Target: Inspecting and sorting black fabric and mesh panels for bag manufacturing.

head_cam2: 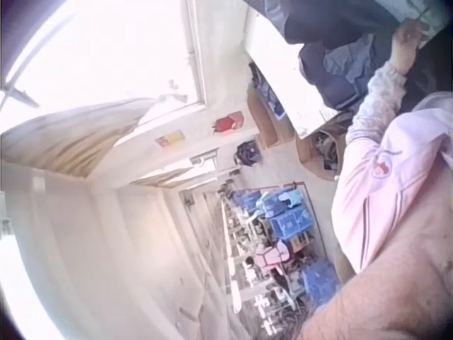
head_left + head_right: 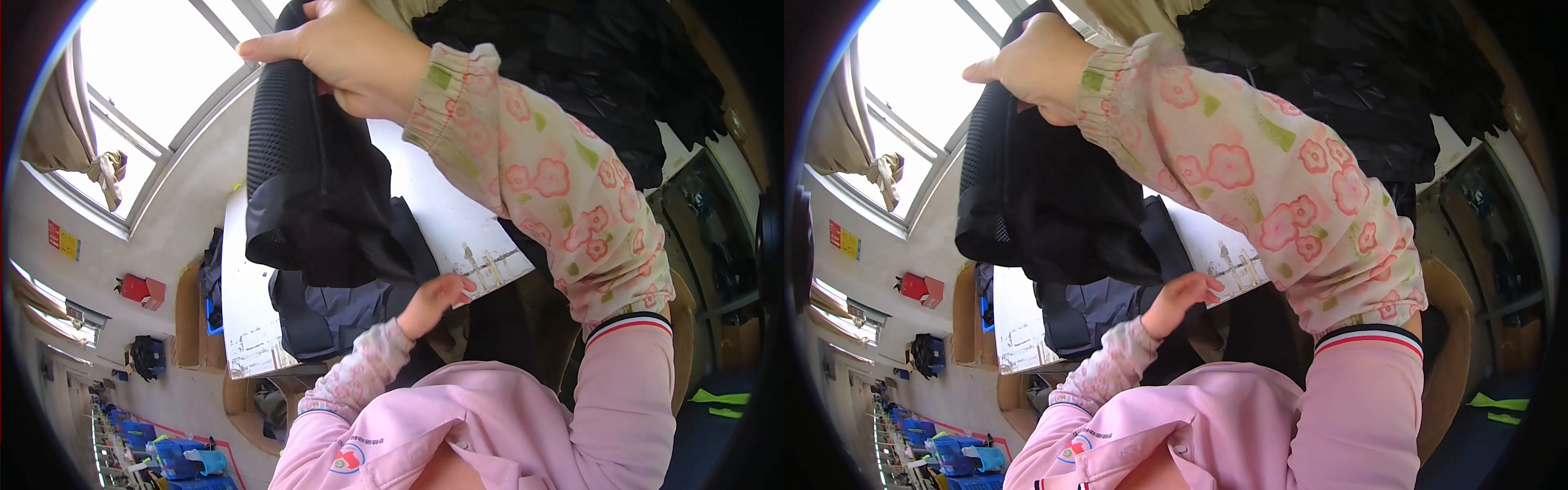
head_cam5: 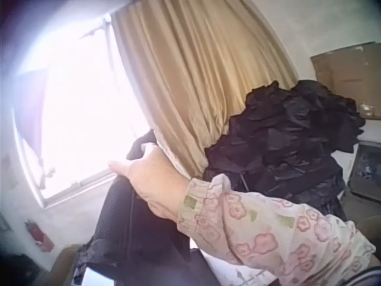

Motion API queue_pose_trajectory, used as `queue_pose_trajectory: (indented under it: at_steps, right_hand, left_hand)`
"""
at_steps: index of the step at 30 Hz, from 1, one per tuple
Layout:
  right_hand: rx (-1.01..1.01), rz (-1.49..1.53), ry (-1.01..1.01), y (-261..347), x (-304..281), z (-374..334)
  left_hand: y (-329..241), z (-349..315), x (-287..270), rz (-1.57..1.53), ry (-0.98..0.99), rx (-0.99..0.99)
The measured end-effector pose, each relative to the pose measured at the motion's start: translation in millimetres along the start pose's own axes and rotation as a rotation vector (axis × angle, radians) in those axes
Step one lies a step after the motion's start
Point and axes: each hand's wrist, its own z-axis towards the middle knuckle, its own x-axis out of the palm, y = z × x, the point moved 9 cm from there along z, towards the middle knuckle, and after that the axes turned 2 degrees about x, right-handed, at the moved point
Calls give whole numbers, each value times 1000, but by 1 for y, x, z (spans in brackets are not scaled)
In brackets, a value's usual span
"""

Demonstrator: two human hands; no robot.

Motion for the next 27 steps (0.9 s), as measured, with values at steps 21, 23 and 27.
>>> queue_pose_trajectory:
  at_steps: [21,23,27]
  right_hand:
    - [68,278,-192,19,-72,-14]
    - [-95,106,-88,-5,-84,10]
    - [79,27,-132,-45,-47,-13]
  left_hand:
    - [-169,-42,3,1105,-400,724]
    - [-200,-52,54,751,-388,1225]
    - [-212,-19,30,961,-344,820]
